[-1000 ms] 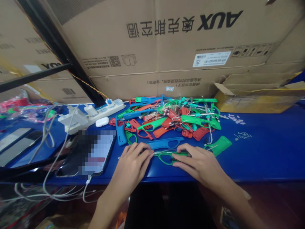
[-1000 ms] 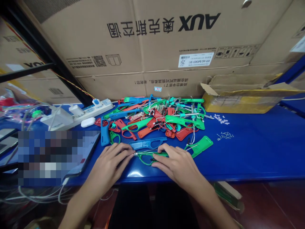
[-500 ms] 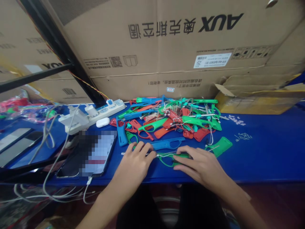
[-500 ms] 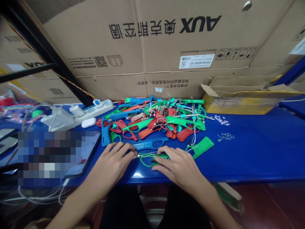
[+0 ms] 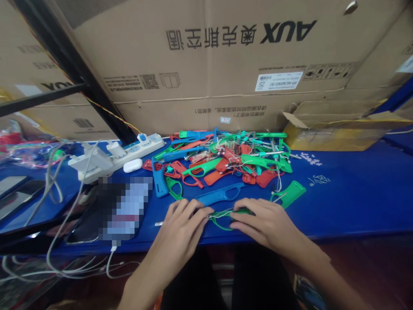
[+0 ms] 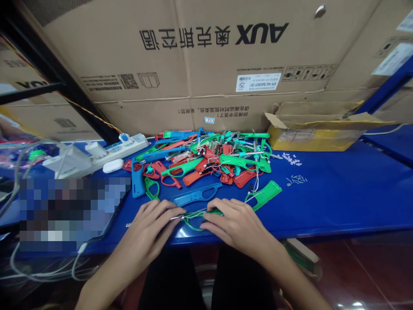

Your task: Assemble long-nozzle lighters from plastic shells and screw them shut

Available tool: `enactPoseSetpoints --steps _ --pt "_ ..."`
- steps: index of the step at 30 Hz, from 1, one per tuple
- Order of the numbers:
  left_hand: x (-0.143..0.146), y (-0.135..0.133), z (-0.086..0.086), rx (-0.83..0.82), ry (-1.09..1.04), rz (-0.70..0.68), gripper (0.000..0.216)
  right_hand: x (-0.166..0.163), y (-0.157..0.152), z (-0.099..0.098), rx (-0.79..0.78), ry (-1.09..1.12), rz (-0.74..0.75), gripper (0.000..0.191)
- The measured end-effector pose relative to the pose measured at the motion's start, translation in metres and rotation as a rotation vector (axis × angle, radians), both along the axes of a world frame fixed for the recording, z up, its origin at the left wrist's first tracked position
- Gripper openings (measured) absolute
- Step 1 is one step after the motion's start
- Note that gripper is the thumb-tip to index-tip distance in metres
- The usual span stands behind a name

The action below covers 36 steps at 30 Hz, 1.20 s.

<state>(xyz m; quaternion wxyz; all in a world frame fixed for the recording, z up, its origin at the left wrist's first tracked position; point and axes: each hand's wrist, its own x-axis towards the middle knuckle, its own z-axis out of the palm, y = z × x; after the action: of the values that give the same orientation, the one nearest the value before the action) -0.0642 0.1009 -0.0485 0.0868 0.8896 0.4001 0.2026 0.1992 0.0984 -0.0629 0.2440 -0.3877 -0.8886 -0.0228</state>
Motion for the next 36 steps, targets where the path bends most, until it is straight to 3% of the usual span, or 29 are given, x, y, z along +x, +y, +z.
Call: enactPoseSetpoints --steps 5,13,27,36 --pt "0.007 0.004 0.002 -0.029 -0.056 -0.048 0.016 0.0 0.0 0.0 -0.032 0.021 -0.01 0.03" --pt "0.018 0.01 -0.009 -0.049 -0.137 0.031 0.01 0.001 0.001 -0.003 -0.049 0.047 0.01 0.027" --pt "0.028 0.016 -0.011 -0.157 -0.198 0.175 0.01 0.0 0.0 -0.001 -0.03 -0.001 -0.006 0.031" --pt "0.031 0.018 -0.01 -0.172 -0.213 0.213 0.012 -0.001 -0.002 0.0 0.073 0.034 -0.012 0.031"
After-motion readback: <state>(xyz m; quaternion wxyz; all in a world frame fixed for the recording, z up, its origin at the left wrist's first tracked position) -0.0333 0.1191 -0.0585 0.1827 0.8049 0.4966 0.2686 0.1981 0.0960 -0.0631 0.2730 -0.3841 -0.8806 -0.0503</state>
